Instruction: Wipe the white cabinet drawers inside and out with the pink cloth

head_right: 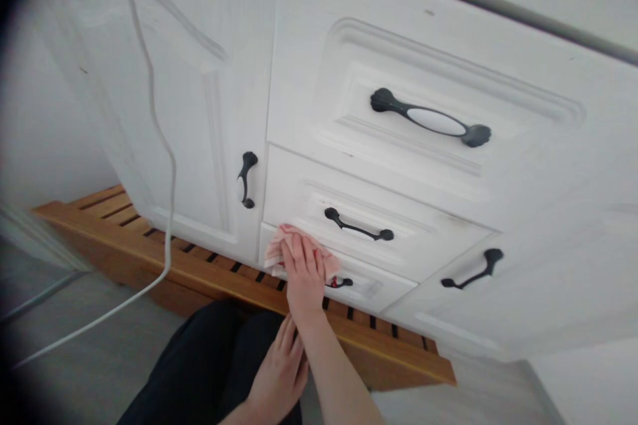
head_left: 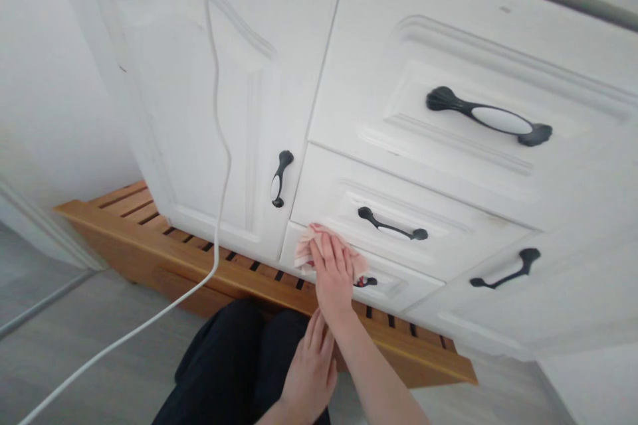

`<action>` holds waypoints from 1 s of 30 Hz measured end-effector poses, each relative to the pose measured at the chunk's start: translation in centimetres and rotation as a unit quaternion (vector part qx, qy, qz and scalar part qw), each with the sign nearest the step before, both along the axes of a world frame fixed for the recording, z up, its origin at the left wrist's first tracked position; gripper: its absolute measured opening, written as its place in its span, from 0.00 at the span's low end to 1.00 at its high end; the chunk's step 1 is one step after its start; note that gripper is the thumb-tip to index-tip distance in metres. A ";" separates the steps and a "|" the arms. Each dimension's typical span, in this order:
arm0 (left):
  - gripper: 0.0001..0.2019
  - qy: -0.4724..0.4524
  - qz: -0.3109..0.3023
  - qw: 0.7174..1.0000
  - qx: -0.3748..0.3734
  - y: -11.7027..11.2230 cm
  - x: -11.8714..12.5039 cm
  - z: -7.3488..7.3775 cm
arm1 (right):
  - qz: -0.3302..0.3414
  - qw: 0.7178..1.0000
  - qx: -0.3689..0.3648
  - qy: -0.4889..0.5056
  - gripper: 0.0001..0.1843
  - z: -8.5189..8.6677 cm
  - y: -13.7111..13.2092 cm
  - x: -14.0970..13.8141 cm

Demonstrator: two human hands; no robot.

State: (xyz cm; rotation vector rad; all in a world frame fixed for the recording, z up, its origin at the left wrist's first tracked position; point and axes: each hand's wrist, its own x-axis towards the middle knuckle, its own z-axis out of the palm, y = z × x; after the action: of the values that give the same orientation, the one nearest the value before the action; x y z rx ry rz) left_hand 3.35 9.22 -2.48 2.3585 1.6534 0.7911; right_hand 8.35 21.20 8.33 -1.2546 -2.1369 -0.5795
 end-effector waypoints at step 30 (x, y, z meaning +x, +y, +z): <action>0.08 -0.027 -0.148 0.971 -0.186 -2.2 -0.5 1.7 | -0.089 0.980 -0.045 -0.174 0.32 0.2 -8.7 25.9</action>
State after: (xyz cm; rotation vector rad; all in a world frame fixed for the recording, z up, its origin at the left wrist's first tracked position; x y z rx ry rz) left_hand 2.85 7.06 -0.81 2.2162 1.2546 0.4398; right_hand 34.21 12.53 8.58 -1.4963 -2.3694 -0.8394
